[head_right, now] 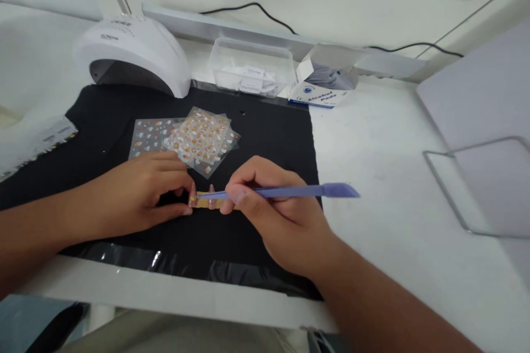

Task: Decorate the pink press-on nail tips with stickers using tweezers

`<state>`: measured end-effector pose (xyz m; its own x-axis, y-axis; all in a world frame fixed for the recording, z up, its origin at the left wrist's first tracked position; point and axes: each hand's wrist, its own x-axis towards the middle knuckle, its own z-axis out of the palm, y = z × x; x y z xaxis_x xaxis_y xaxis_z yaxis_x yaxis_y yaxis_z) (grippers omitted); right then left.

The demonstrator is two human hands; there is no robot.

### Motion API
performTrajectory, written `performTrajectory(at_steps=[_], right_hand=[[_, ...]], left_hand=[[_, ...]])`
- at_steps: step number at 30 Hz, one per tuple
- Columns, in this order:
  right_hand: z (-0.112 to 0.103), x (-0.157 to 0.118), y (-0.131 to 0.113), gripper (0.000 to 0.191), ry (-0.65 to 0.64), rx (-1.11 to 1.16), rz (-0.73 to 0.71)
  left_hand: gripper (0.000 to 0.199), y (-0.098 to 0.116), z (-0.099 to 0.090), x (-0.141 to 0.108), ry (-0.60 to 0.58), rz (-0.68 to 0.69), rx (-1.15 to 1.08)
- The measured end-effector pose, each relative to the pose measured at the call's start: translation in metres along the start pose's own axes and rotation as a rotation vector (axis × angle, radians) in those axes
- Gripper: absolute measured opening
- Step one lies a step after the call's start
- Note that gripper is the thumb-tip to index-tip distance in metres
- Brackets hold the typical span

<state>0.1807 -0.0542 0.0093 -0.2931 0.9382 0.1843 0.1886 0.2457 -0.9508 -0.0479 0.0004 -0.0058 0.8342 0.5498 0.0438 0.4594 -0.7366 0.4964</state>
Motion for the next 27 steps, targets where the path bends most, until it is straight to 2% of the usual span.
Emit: performTrajectory(at_steps=[7,15,27], right_hand=[[-0.002,0.009,0.001,0.022,0.044,0.201,0.199],[-0.012,0.016,0.001,0.021,-0.075,0.187,0.209],[-0.012,0.018,-0.001,0.023,-0.068,0.085,0.201]], left_hand=[[0.004,-0.001,0.003,0.000,0.025,-0.006,0.000],[0.005,-0.001,0.004,0.002,0.017,0.007,-0.015],[0.004,0.001,0.007,0.001,0.004,0.015,-0.008]])
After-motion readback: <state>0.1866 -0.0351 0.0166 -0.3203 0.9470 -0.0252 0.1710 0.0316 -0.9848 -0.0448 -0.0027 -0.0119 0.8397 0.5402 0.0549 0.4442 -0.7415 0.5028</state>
